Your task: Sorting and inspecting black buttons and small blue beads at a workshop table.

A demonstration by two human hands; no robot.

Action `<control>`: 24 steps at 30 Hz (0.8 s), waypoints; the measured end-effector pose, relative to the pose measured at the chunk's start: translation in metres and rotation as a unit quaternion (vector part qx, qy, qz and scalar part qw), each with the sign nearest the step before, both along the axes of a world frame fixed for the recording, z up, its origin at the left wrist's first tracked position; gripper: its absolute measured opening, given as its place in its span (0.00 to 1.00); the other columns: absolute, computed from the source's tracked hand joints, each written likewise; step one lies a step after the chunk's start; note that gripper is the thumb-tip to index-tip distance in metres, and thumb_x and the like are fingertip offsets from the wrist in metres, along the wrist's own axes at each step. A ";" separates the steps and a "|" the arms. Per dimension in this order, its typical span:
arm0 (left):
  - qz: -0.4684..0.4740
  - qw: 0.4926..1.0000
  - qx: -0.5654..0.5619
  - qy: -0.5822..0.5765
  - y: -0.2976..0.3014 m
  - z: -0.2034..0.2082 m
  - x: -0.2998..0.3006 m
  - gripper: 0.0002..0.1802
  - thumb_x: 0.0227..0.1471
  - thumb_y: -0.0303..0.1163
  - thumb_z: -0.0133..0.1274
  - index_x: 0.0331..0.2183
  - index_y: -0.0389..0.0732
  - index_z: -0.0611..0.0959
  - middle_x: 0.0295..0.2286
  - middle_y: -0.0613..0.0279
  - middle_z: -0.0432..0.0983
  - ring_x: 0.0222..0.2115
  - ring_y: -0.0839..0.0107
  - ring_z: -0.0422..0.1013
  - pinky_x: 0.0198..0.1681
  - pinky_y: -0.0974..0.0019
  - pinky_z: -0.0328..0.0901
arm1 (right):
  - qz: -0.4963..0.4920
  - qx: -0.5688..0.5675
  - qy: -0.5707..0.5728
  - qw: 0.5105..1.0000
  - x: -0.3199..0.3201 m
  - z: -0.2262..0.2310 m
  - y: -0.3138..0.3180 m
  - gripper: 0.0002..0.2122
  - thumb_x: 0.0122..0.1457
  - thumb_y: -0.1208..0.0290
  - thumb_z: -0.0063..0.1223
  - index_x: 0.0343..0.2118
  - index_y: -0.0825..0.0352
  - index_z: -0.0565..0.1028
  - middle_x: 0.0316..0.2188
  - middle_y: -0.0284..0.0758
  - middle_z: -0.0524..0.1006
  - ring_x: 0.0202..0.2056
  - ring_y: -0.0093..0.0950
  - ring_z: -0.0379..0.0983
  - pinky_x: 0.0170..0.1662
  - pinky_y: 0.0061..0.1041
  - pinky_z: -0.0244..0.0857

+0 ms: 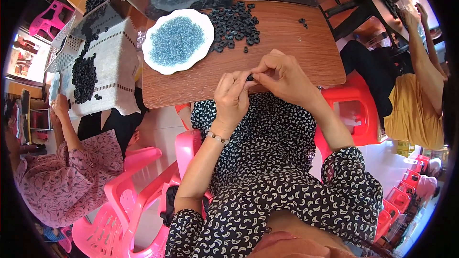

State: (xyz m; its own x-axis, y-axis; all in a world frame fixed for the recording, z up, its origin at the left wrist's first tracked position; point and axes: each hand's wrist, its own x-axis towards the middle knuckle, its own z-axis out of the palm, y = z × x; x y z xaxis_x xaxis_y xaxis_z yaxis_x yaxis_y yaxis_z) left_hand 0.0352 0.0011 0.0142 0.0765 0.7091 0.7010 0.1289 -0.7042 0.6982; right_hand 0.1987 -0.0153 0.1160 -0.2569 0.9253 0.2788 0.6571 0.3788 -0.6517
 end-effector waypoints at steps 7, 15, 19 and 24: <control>-0.001 0.997 0.047 0.064 0.001 -0.007 -0.001 0.17 0.46 0.15 0.61 0.41 0.33 0.84 0.33 0.54 0.79 0.33 0.55 0.74 0.35 0.59 0.70 | -0.015 -0.023 -0.014 1.000 -0.004 -0.002 -0.004 0.02 0.54 0.79 0.60 0.28 0.72 0.79 0.25 0.37 0.77 0.32 0.29 0.71 0.35 0.28 0.65; 0.004 0.999 0.029 0.034 -0.002 -0.001 0.002 0.16 0.47 0.18 0.62 0.41 0.34 0.84 0.33 0.53 0.79 0.33 0.56 0.75 0.35 0.59 0.70 | 0.006 -0.253 0.227 0.941 0.013 -0.004 0.001 0.06 0.60 0.76 0.61 0.38 0.72 0.80 0.29 0.31 0.81 0.34 0.18 0.77 0.36 0.20 0.70; -0.018 0.999 -0.031 -0.017 -0.006 0.005 0.003 0.15 0.49 0.21 0.64 0.42 0.37 0.86 0.34 0.55 0.79 0.33 0.59 0.75 0.35 0.61 0.70 | 0.048 -0.230 0.196 0.952 0.023 0.004 0.005 0.13 0.63 0.70 0.62 0.48 0.71 0.79 0.34 0.31 0.83 0.35 0.14 0.77 0.37 0.15 0.70; -0.015 0.998 -0.056 -0.026 -0.007 0.013 0.005 0.15 0.48 0.23 0.65 0.41 0.40 0.88 0.35 0.59 0.79 0.33 0.62 0.74 0.35 0.63 0.69 | 0.012 -0.339 0.274 0.900 0.033 -0.006 0.003 0.20 0.64 0.59 0.60 0.52 0.69 0.78 0.35 0.32 0.83 0.34 0.16 0.78 0.38 0.16 0.71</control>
